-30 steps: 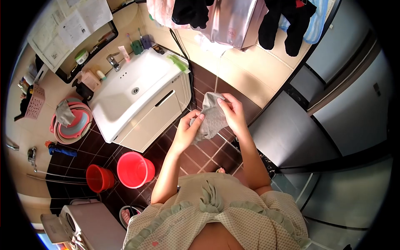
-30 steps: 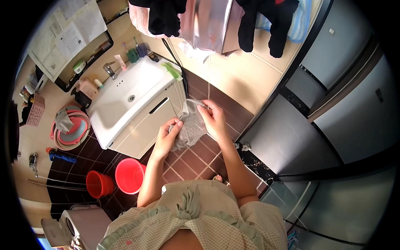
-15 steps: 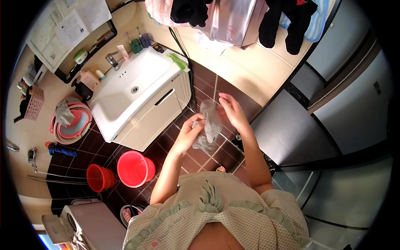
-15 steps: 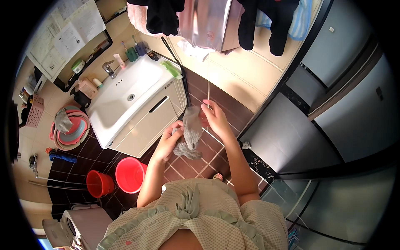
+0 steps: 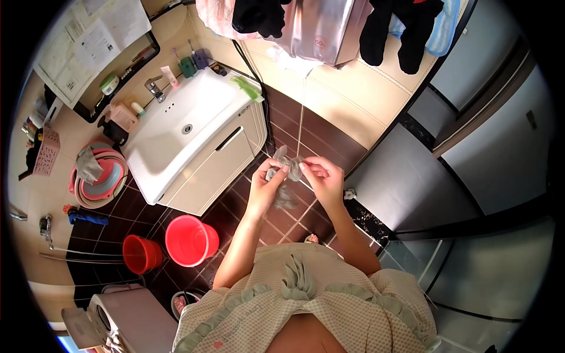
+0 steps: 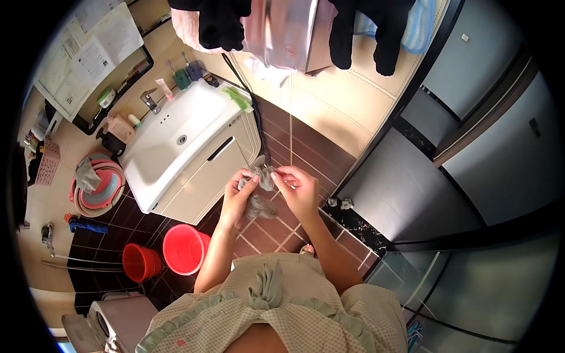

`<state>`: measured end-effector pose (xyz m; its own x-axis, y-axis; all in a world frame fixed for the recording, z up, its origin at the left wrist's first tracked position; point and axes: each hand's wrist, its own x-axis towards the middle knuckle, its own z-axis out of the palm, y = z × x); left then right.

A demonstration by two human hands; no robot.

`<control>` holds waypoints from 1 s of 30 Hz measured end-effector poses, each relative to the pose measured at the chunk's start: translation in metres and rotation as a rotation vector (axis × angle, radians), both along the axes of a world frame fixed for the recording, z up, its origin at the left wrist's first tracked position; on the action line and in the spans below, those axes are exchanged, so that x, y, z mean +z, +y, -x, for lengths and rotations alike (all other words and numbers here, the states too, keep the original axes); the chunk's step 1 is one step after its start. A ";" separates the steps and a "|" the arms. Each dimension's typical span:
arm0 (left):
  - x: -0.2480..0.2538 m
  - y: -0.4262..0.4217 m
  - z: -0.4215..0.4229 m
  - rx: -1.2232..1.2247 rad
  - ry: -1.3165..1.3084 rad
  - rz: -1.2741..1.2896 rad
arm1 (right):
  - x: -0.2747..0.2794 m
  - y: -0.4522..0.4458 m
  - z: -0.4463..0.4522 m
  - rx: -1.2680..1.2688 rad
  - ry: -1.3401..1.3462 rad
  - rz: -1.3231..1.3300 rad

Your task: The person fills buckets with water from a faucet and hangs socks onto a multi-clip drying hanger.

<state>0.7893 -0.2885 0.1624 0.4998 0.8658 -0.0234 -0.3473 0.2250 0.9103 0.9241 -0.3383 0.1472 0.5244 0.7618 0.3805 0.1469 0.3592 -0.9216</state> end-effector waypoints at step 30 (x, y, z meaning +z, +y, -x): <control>0.022 -0.016 0.026 -0.505 -0.006 0.044 | -0.020 -0.006 -0.005 0.706 1.188 0.397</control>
<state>0.7636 -0.3045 0.1845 0.8563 0.5141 -0.0502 -0.1903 0.4043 0.8946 0.9292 -0.3442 0.1271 -0.1504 0.9414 -0.3019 -0.8631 -0.2740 -0.4242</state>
